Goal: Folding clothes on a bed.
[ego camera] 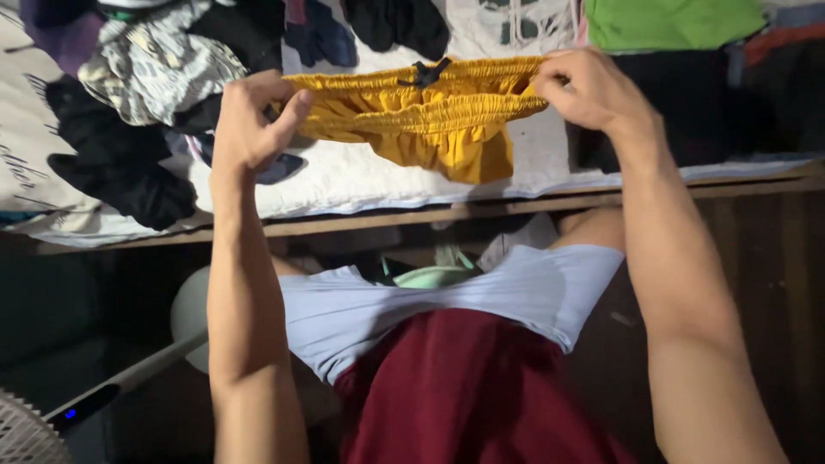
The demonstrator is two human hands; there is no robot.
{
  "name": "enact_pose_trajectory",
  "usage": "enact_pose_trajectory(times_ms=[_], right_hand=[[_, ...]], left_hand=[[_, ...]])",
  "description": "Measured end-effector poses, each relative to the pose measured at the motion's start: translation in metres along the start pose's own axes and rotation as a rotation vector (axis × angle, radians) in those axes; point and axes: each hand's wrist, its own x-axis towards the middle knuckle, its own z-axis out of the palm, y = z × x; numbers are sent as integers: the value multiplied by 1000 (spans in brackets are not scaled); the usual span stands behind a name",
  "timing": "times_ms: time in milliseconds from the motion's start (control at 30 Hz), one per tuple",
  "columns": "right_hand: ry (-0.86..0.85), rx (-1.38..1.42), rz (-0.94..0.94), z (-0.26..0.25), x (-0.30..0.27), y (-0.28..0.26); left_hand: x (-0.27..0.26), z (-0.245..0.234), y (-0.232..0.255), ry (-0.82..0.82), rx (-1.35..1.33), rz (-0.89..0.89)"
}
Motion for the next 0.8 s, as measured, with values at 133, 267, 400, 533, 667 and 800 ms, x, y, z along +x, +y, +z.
enact_pose_trajectory(times_ms=[133, 267, 400, 533, 667, 800], right_hand=[[-17, -28, -157, -44, 3, -42], [114, -24, -374, -76, 2, -54], [16, -24, -223, -104, -5, -52], [-27, 155, -350, -126, -6, -51], [66, 32, -325, -136, 0, -71], [139, 15, -410, -134, 15, -85]], left_hand=[[16, -23, 11, -25, -34, 105], [26, -43, 25, -78, 1, 114], [38, -60, 31, -52, -99, 387], [47, -80, 48, -100, -74, 339], [59, -86, 56, -184, -226, 201], [85, -70, 42, -169, -360, 171]])
